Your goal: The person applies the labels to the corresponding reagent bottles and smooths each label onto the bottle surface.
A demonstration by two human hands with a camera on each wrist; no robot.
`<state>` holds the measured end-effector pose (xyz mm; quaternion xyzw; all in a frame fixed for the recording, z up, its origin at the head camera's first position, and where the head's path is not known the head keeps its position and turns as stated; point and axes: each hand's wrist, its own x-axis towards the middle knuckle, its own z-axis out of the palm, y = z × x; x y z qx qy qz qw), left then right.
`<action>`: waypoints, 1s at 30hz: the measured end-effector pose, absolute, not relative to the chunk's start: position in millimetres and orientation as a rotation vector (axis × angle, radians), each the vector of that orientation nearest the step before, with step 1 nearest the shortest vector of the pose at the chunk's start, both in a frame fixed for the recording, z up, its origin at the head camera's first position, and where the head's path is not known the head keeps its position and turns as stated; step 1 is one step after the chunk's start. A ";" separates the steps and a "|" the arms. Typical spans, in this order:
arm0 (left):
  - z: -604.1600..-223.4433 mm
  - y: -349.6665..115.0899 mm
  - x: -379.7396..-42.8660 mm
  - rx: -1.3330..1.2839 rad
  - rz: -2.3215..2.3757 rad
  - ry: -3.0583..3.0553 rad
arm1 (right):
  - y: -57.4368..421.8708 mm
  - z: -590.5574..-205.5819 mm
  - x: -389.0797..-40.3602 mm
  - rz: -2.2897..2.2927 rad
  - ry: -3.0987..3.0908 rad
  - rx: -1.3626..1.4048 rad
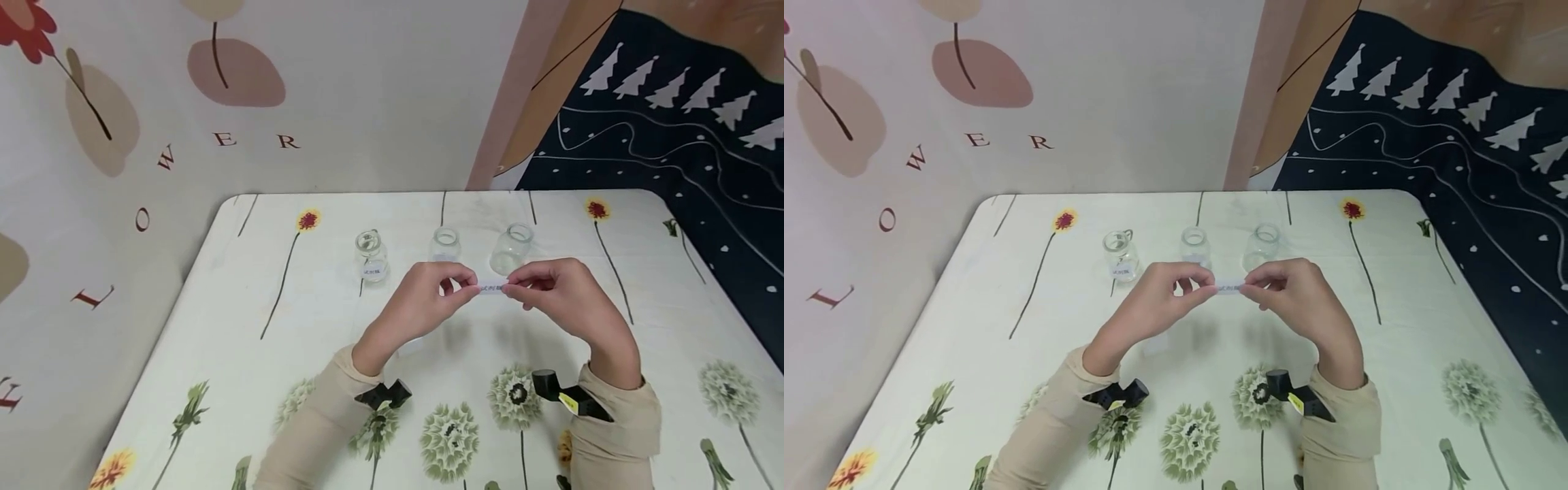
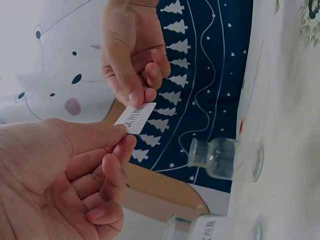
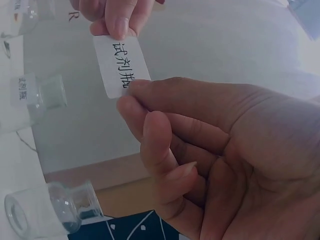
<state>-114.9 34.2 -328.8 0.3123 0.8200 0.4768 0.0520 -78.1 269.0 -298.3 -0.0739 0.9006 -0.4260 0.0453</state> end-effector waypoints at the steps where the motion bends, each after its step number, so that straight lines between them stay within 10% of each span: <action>1: -330.2 36.1 -115.4 0.942 1.446 2.493 | 270.1 -299.1 -78.4 -1.297 2.752 -0.226; 30: -385.5 102.4 -163.9 0.826 1.411 2.623 | 312.4 -352.0 -120.2 -1.281 2.813 -0.056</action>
